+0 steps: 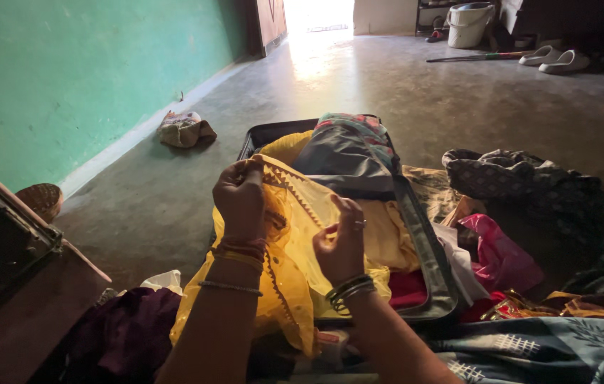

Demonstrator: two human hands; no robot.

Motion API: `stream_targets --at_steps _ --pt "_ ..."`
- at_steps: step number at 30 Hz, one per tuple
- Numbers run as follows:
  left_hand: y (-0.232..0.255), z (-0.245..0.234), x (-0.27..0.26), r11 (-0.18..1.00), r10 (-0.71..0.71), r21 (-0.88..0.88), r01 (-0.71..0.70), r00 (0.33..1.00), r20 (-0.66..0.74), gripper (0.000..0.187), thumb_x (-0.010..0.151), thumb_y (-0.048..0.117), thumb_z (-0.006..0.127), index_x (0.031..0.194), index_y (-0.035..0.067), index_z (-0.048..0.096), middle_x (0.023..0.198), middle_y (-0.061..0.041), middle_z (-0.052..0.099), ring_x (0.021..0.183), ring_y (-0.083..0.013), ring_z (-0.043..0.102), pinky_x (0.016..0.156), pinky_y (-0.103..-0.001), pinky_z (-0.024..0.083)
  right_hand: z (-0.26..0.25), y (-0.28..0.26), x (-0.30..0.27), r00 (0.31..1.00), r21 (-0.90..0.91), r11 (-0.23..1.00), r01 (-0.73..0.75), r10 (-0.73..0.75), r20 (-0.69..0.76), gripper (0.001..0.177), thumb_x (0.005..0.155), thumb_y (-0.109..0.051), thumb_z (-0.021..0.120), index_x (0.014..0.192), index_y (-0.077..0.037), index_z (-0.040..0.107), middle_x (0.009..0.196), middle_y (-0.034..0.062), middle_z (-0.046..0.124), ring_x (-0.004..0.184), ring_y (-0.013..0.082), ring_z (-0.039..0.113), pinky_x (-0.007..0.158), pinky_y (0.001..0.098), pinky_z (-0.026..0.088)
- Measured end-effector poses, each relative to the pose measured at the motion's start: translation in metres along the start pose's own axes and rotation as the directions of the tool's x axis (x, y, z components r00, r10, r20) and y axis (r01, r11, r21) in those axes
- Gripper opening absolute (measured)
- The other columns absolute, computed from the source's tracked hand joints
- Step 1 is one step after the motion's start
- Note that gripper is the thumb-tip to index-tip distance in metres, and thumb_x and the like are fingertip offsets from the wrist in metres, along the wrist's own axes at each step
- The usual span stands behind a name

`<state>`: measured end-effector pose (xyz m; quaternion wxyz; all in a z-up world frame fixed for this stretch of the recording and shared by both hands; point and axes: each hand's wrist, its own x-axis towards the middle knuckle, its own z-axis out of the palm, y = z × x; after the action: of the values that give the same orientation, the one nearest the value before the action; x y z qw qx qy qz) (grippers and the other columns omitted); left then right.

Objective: The person packs clothes into an open suitcase on the floor. They place a dark garment into a clear plastic bag, seal it, and press it down inside the suitcase. Then, they fold a yellow sheer fabric and place it on top of the packed items.

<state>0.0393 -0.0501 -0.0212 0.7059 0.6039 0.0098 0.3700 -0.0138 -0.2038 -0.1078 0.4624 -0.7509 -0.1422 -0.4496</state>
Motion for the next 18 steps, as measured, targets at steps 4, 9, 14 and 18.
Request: stream_targets --at_steps 4,9,14,18 --pt "-0.005 -0.008 0.000 0.997 0.053 0.058 -0.055 0.998 0.041 0.021 0.093 0.021 0.078 0.097 0.000 0.076 0.081 -0.001 0.072 0.070 -0.0046 0.060 0.064 -0.022 0.051 -0.014 0.003 0.015 0.990 -0.150 0.986 0.077 -0.093 -0.104 0.050 0.078 0.006 0.061 0.125 -0.008 0.065 0.118 0.0142 0.065 0.109 0.0315 0.064 0.089 0.0374 0.054" --pt "-0.013 -0.031 0.007 0.920 0.063 0.380 -0.093 0.994 0.091 0.026 0.087 0.028 0.081 0.096 0.004 0.078 0.076 -0.007 0.076 0.065 -0.0091 0.067 0.062 -0.026 0.052 -0.043 0.008 0.042 0.998 -0.335 0.940 0.065 -0.065 0.011 0.021 0.081 -0.003 0.068 0.096 -0.012 0.080 0.098 0.0080 0.076 0.092 0.0297 0.068 0.087 0.0414 0.052" --pt "-0.019 -0.040 0.010 0.915 0.029 0.400 -0.061 0.996 0.086 0.027 0.085 0.028 0.082 0.096 0.004 0.078 0.077 -0.007 0.077 0.066 -0.0098 0.069 0.063 -0.026 0.054 -0.053 0.031 0.042 0.947 -0.131 0.978 -0.164 0.193 0.258 0.015 0.083 -0.009 0.071 0.095 -0.011 0.080 0.094 0.0072 0.075 0.089 0.0225 0.073 0.083 0.0328 0.056" --pt "-0.026 -0.047 0.012 0.929 0.015 0.366 -0.053 0.994 0.105 0.025 0.083 0.026 0.082 0.095 0.004 0.078 0.077 -0.004 0.077 0.067 -0.0083 0.069 0.063 -0.024 0.054 -0.048 0.067 0.032 0.820 0.381 0.763 -0.523 0.329 0.468 0.016 0.092 -0.010 0.068 0.106 -0.008 0.076 0.099 0.0024 0.078 0.093 0.0126 0.070 0.086 0.0279 0.055"
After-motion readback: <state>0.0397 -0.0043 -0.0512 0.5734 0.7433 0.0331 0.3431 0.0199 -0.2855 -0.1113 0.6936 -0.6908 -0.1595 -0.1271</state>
